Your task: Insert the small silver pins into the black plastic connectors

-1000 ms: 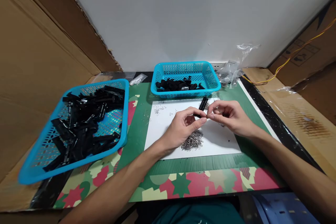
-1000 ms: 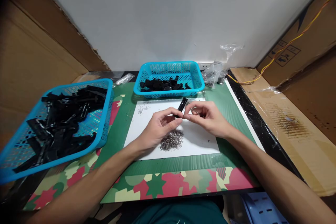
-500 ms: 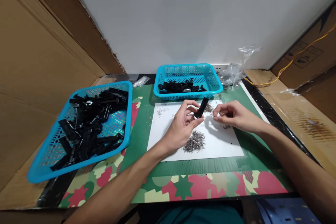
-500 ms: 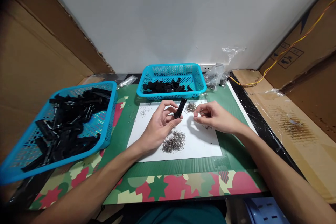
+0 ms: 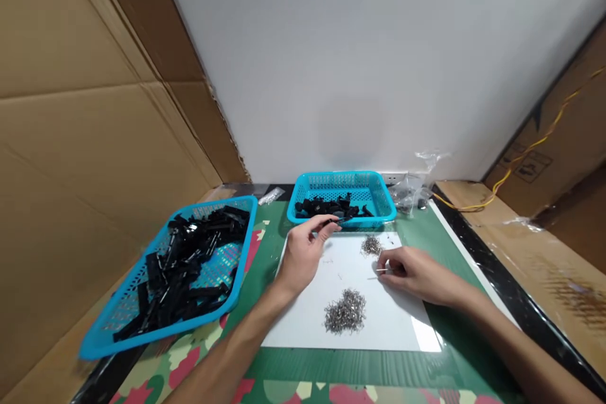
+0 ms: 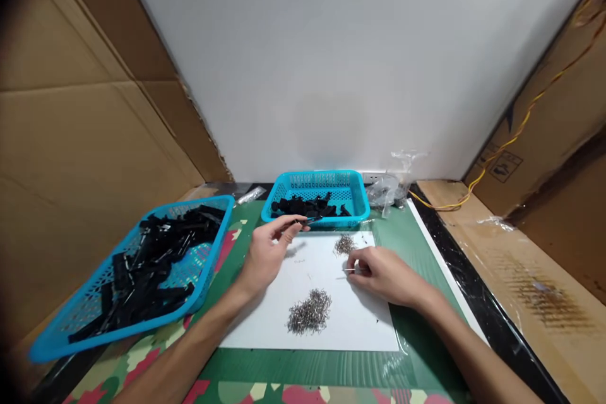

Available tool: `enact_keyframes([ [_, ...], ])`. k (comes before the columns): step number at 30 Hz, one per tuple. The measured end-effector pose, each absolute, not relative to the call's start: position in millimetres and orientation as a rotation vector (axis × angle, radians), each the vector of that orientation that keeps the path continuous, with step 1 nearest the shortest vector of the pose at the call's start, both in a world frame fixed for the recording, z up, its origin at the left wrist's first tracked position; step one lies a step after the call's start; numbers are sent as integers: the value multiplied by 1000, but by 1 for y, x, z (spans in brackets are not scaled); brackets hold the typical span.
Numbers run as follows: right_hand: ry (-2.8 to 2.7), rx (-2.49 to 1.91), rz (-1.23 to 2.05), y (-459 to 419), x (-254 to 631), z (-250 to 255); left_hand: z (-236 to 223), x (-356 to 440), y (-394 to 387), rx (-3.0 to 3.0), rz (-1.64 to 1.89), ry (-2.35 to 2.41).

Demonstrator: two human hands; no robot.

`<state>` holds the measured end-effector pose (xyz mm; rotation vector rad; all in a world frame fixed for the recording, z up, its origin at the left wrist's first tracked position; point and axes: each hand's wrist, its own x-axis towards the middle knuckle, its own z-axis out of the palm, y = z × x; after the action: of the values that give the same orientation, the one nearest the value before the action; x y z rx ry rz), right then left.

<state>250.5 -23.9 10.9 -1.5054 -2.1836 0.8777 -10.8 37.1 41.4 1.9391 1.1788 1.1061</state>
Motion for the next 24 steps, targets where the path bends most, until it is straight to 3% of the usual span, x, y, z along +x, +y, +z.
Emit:
enact_keyframes([
  [5,-2171,-1489,856,-23,254,15,79,-28,80,2202,1267,1445],
  [14,-2313,-1844,114,-20,261,15,91,-22,152,2426,699,1586],
  [24,-2398,-1797,27,-25,262,16,73,-10,160,2526,325,1476],
])
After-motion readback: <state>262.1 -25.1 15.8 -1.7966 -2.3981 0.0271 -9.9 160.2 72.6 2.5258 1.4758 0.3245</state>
